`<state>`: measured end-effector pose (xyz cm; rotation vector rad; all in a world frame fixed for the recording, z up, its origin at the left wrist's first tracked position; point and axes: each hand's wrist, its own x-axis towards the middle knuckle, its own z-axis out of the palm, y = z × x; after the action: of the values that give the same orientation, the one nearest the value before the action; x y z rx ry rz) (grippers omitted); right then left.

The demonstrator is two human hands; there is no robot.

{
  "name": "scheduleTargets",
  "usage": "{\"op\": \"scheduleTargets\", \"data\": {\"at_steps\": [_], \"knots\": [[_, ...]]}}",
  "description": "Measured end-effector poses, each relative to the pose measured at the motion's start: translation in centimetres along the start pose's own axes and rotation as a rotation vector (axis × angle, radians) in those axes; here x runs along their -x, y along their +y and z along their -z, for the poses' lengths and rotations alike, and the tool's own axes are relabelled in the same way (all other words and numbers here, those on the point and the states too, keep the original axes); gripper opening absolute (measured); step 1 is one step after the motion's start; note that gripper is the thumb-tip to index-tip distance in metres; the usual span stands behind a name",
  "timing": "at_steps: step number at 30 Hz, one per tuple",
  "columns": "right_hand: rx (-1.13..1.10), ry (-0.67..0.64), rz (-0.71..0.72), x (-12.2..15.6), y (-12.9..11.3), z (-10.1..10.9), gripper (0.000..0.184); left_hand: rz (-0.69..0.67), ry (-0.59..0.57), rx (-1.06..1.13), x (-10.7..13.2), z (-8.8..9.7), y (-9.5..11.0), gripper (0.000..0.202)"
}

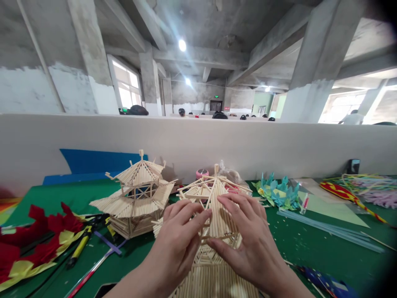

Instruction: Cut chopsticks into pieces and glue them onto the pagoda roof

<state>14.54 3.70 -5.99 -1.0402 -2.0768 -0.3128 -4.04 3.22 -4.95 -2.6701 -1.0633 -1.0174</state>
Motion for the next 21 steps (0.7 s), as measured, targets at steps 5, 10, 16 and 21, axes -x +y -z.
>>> {"op": "scheduleTargets", "data": {"at_steps": [5,10,16,21], "knots": [[-0.007,-0.006,-0.009,0.1,0.0,-0.2,0.058,0.109,0.079,0.126,0.0,-0.3,-0.1,0.036],[-0.009,-0.011,-0.020,0.2,0.1,-0.3,0.060,0.375,0.077,0.277,-1.6,-0.1,-0.1,0.016],[-0.014,-0.008,-0.021,0.2,-0.1,-0.2,0.061,0.448,-0.017,0.290,-3.5,0.0,0.0,0.022],[-0.021,-0.011,-0.040,0.1,-0.2,-0.2,0.062,0.446,-0.047,0.288,-3.9,-0.1,0.2,0.022]]}}
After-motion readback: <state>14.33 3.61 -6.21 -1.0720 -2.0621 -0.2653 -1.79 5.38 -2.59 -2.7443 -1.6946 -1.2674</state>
